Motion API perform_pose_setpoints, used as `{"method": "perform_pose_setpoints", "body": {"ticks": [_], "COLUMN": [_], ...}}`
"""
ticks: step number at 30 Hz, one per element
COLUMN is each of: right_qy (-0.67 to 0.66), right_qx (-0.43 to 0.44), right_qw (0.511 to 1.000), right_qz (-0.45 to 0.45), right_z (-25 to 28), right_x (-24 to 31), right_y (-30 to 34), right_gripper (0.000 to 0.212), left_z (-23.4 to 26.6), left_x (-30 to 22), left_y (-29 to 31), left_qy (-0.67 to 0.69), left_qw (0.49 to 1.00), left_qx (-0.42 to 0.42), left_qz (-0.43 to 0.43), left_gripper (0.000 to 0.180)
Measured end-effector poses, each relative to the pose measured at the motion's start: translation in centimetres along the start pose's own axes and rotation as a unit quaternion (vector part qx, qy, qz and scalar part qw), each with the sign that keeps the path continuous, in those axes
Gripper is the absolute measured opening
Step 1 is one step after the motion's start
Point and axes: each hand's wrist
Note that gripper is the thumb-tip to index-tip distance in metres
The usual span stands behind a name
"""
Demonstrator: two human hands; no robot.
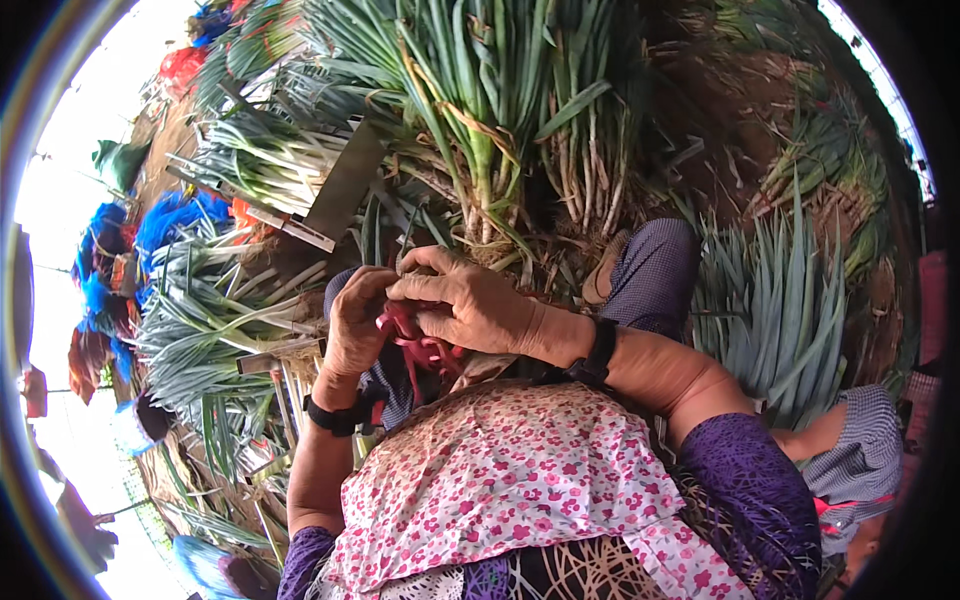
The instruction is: The person unties a bundle of green onions and peels the outer layers from individual stalks by hand. They then place the cleaned green onions into a metal frame and discard the scraps onto the ground.
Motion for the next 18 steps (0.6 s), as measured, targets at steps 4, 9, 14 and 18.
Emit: {"method": "perform_pose_setpoints", "body": {"ticks": [4, 9, 14, 18], "right_qy": [0.010, -0.048, 0.049, 0.123], "right_qx": [0.064, -0.018, -0.049, -0.044], "right_qw": [0.998, 0.999, 0.992, 0.988], "right_qz": [-0.019, -0.001, -0.104, -0.078], "right_z": [1.9, 2.7, 4.9, 6.1], "right_x": [-2.1, -2.7, -4.2, -4.6], "right_y": [1.5, 3.8, 7.4, 9.5], "right_gripper": [0.015, 0.020, 0.024, 0.019], "left_z": [-0.9, -3.4, -4.8, -6.2], "left_x": [-0.5, 1.6, 0.5, 1.1], "left_y": [-1.4, -1.3, -1.1, 0.2], "left_qy": [-0.108, 0.295, 0.366, 0.412], "left_qw": [0.990, 0.939, 0.892, 0.861], "left_qx": [0.085, -0.102, -0.186, -0.189], "left_qz": [0.006, 0.144, 0.189, 0.230], "left_gripper": [0.021, 0.012, 0.015, 0.014]}}
Point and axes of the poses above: each hand's wrist, its own y-axis away from the middle knuckle, its own z-axis out of the back of the hand, x = y × z, and after that the axes turned 7 degrees about y, right-handed
